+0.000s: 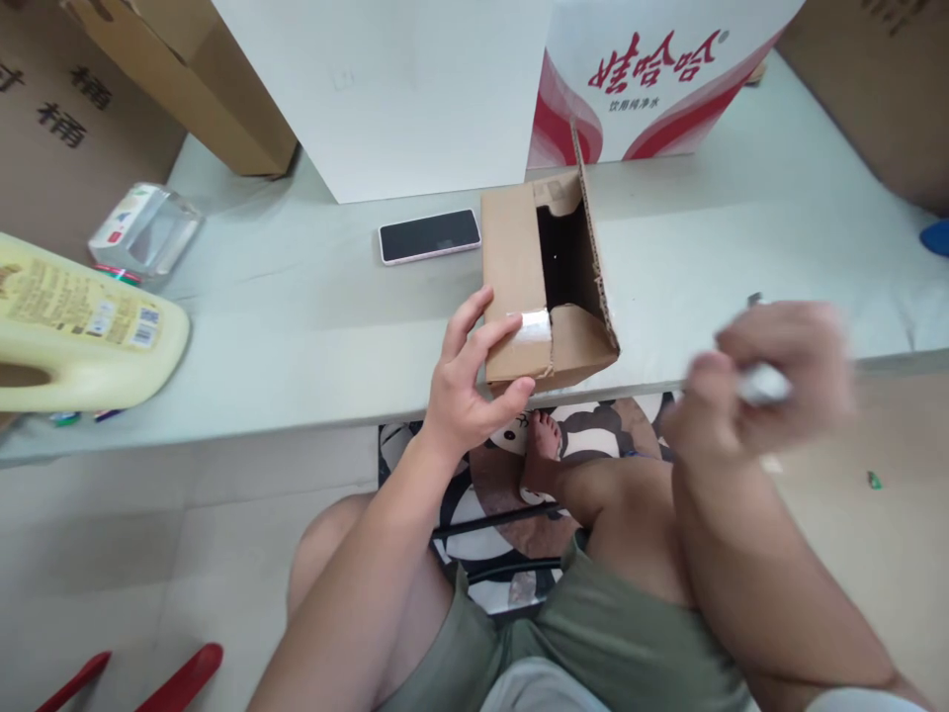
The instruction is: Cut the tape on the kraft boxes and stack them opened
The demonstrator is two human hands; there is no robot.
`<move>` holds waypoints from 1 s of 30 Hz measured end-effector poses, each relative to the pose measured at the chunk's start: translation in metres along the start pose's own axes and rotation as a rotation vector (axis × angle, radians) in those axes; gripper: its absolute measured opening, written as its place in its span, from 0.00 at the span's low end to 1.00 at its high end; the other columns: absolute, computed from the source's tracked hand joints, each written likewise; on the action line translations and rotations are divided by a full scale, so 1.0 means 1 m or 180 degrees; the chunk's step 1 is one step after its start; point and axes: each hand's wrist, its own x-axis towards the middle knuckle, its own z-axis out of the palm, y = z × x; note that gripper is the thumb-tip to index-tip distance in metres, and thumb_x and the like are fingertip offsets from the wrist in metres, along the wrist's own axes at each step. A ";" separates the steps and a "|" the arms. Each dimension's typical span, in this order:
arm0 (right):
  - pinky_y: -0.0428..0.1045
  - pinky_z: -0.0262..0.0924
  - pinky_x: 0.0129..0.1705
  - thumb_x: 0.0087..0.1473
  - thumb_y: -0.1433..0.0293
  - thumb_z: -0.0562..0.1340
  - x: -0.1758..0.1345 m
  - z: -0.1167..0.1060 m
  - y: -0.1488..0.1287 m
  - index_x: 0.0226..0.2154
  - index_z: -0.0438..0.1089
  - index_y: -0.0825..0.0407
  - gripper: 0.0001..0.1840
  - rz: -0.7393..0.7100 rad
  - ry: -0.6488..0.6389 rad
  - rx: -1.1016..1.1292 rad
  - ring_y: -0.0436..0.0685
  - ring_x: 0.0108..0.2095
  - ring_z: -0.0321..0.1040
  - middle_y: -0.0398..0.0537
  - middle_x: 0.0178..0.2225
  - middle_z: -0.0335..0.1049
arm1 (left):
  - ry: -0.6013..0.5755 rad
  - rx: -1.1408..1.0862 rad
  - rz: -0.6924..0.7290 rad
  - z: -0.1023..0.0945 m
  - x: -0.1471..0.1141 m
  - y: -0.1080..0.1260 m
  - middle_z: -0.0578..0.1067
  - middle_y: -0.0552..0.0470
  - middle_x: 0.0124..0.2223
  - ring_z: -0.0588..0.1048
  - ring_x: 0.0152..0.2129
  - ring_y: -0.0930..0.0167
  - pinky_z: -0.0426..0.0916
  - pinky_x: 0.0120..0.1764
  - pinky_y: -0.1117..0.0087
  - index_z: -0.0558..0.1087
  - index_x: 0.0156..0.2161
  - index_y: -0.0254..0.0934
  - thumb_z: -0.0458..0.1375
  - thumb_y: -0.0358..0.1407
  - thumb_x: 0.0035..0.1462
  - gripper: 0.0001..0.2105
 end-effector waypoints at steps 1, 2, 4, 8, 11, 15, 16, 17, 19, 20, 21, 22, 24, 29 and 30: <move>0.59 0.55 0.40 0.59 0.62 0.55 0.008 0.016 0.008 0.26 0.59 0.45 0.11 0.0009 0.0238 -0.0079 0.59 0.30 0.58 0.45 0.25 0.57 | 0.0013 0.0009 0.0007 0.000 0.000 -0.001 0.65 0.38 0.68 0.66 0.66 0.53 0.66 0.64 0.48 0.69 0.61 0.43 0.58 0.55 0.64 0.26; 0.58 0.54 0.40 0.58 0.62 0.56 0.015 0.030 0.016 0.27 0.59 0.46 0.11 0.0074 0.0245 -0.0198 0.58 0.30 0.59 0.45 0.25 0.60 | 0.0032 0.0014 0.0010 0.000 0.000 -0.001 0.65 0.38 0.68 0.66 0.66 0.53 0.66 0.65 0.47 0.69 0.61 0.43 0.59 0.55 0.64 0.27; 0.57 0.53 0.40 0.58 0.61 0.57 0.022 0.053 0.029 0.27 0.62 0.48 0.11 0.0348 -0.0036 -0.0510 0.58 0.31 0.60 0.46 0.27 0.65 | 0.0065 0.0001 0.0011 -0.001 0.000 -0.002 0.64 0.39 0.68 0.66 0.66 0.53 0.65 0.65 0.47 0.69 0.61 0.44 0.60 0.55 0.63 0.27; 0.58 0.52 0.44 0.59 0.60 0.56 0.023 0.076 0.041 0.28 0.68 0.49 0.13 0.0954 -0.0900 -0.1005 0.64 0.39 0.63 0.52 0.30 0.69 | 0.0131 -0.0173 -0.0043 -0.003 0.000 -0.006 0.65 0.41 0.68 0.66 0.66 0.53 0.65 0.64 0.47 0.67 0.62 0.47 0.59 0.55 0.64 0.26; 0.61 0.52 0.48 0.59 0.61 0.56 0.023 0.085 0.041 0.31 0.71 0.50 0.13 0.1162 -0.1435 -0.1130 0.68 0.44 0.63 0.57 0.36 0.71 | 0.0329 -0.0346 -0.0152 -0.005 -0.001 -0.009 0.66 0.42 0.66 0.67 0.65 0.55 0.67 0.62 0.51 0.66 0.63 0.49 0.55 0.59 0.64 0.28; 0.65 0.52 0.52 0.59 0.62 0.55 0.024 0.096 0.038 0.44 0.71 0.51 0.16 0.1354 -0.1608 -0.1176 0.72 0.49 0.64 0.62 0.45 0.72 | 0.0852 -0.0533 -0.0406 -0.006 -0.004 -0.013 0.71 0.46 0.63 0.71 0.62 0.60 0.70 0.61 0.56 0.64 0.65 0.52 0.45 0.57 0.70 0.25; 0.66 0.52 0.53 0.58 0.62 0.55 0.024 0.098 0.038 0.47 0.71 0.51 0.18 0.1374 -0.1595 -0.1164 0.73 0.51 0.63 0.63 0.48 0.72 | 0.0977 -0.0521 -0.0550 -0.006 -0.005 -0.015 0.72 0.46 0.63 0.72 0.62 0.62 0.69 0.62 0.57 0.63 0.65 0.52 0.43 0.56 0.71 0.24; 0.67 0.52 0.54 0.58 0.61 0.55 0.023 0.099 0.038 0.49 0.70 0.51 0.19 0.1372 -0.1577 -0.1132 0.73 0.52 0.63 0.64 0.50 0.71 | 0.1087 -0.0474 -0.0728 -0.007 -0.005 -0.017 0.72 0.47 0.63 0.71 0.63 0.63 0.68 0.63 0.58 0.63 0.65 0.51 0.41 0.54 0.72 0.24; 0.69 0.50 0.57 0.57 0.60 0.56 0.022 0.100 0.039 0.49 0.71 0.51 0.21 0.1350 -0.1498 -0.1017 0.74 0.55 0.62 0.65 0.52 0.70 | 0.1277 -0.0373 -0.1128 -0.010 -0.006 -0.021 0.72 0.46 0.64 0.70 0.64 0.64 0.67 0.64 0.60 0.63 0.65 0.50 0.39 0.54 0.73 0.25; 0.69 0.49 0.59 0.57 0.60 0.55 0.021 0.100 0.040 0.48 0.72 0.50 0.20 0.1373 -0.1423 -0.0935 0.74 0.56 0.61 0.64 0.53 0.70 | 0.1347 -0.0371 -0.1320 -0.011 -0.006 -0.025 0.71 0.45 0.65 0.71 0.64 0.64 0.69 0.63 0.60 0.63 0.65 0.50 0.39 0.55 0.72 0.25; 0.70 0.47 0.60 0.57 0.61 0.54 0.021 0.098 0.041 0.47 0.73 0.50 0.20 0.1412 -0.1331 -0.0829 0.73 0.57 0.61 0.64 0.53 0.71 | 0.1405 -0.0427 -0.1507 -0.012 -0.007 -0.028 0.71 0.45 0.65 0.73 0.62 0.64 0.72 0.60 0.60 0.62 0.65 0.51 0.41 0.55 0.72 0.24; 0.70 0.47 0.62 0.58 0.61 0.53 0.021 0.097 0.042 0.44 0.74 0.50 0.19 0.1450 -0.1238 -0.0685 0.73 0.58 0.62 0.63 0.52 0.72 | 0.1439 -0.0539 -0.1697 -0.014 -0.007 -0.032 0.72 0.44 0.64 0.76 0.58 0.63 0.76 0.54 0.60 0.61 0.64 0.52 0.43 0.56 0.71 0.23; 0.69 0.50 0.62 0.59 0.61 0.51 0.020 0.092 0.046 0.38 0.74 0.49 0.18 0.1509 -0.1079 -0.0154 0.71 0.56 0.65 0.60 0.48 0.75 | 0.1435 -0.0812 -0.2094 -0.017 -0.008 -0.041 0.75 0.44 0.59 0.81 0.47 0.64 0.80 0.42 0.62 0.59 0.63 0.52 0.48 0.53 0.70 0.21; 0.62 0.63 0.59 0.63 0.52 0.47 0.014 0.086 0.057 0.47 0.72 0.49 0.27 0.1592 -0.0674 0.1475 0.65 0.54 0.72 0.55 0.50 0.77 | 0.1404 -0.0796 -0.2619 -0.022 -0.011 -0.055 0.79 0.48 0.43 0.81 0.32 0.68 0.76 0.30 0.69 0.62 0.59 0.45 0.58 0.35 0.60 0.22; 0.62 0.65 0.59 0.63 0.49 0.46 0.012 0.087 0.058 0.53 0.69 0.49 0.30 0.1559 -0.0625 0.1625 0.64 0.56 0.72 0.55 0.53 0.76 | 0.1405 -0.0689 -0.2571 -0.023 -0.011 -0.056 0.79 0.48 0.44 0.81 0.34 0.68 0.76 0.32 0.69 0.64 0.57 0.43 0.58 0.32 0.57 0.22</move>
